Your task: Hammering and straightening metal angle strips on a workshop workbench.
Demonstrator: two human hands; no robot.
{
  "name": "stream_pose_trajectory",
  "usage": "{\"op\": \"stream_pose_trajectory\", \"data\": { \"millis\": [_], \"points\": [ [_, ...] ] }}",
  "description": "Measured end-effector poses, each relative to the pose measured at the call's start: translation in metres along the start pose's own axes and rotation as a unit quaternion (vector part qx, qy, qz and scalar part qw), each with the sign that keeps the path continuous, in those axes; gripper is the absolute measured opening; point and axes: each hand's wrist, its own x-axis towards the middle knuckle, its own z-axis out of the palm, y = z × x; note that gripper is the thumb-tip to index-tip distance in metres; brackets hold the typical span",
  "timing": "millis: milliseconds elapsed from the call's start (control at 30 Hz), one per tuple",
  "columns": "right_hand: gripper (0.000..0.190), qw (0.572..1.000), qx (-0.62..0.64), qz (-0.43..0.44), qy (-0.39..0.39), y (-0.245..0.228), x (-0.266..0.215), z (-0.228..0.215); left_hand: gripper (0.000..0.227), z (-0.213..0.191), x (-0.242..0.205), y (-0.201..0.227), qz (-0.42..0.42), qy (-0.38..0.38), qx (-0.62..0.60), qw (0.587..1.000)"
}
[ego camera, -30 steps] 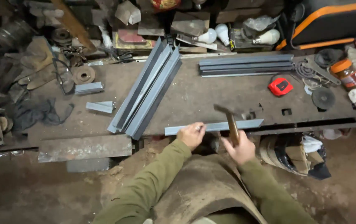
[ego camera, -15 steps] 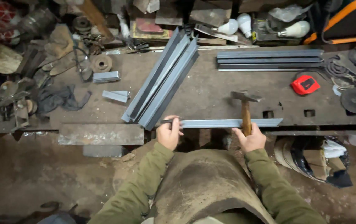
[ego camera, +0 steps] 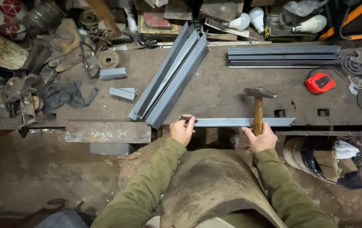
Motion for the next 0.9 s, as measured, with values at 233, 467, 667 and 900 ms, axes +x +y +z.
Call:
{"op": "stream_pose_trajectory", "data": {
  "millis": [233,467,667,900],
  "points": [
    [0.054,1.0,-0.023,-0.016,0.0,0.0,0.001,-0.001,0.019,-0.001,0.002,0.002,0.006,-0.012,-0.013,1.0],
    [0.058,1.0,-0.012,0.002,-0.01,-0.003,0.002,-0.002,0.02,-0.003,0.002,0.012,-0.005,-0.017,0.006,1.0],
    [0.059,0.999,-0.028,0.02,-0.038,-0.004,0.002,-0.005,0.021,-0.003,0.002,0.01,-0.002,-0.02,0.012,1.0],
    [0.062,0.999,-0.035,0.005,-0.029,0.002,0.002,-0.002,0.02,-0.004,0.001,0.015,0.006,-0.016,0.013,1.0]
  ]
}}
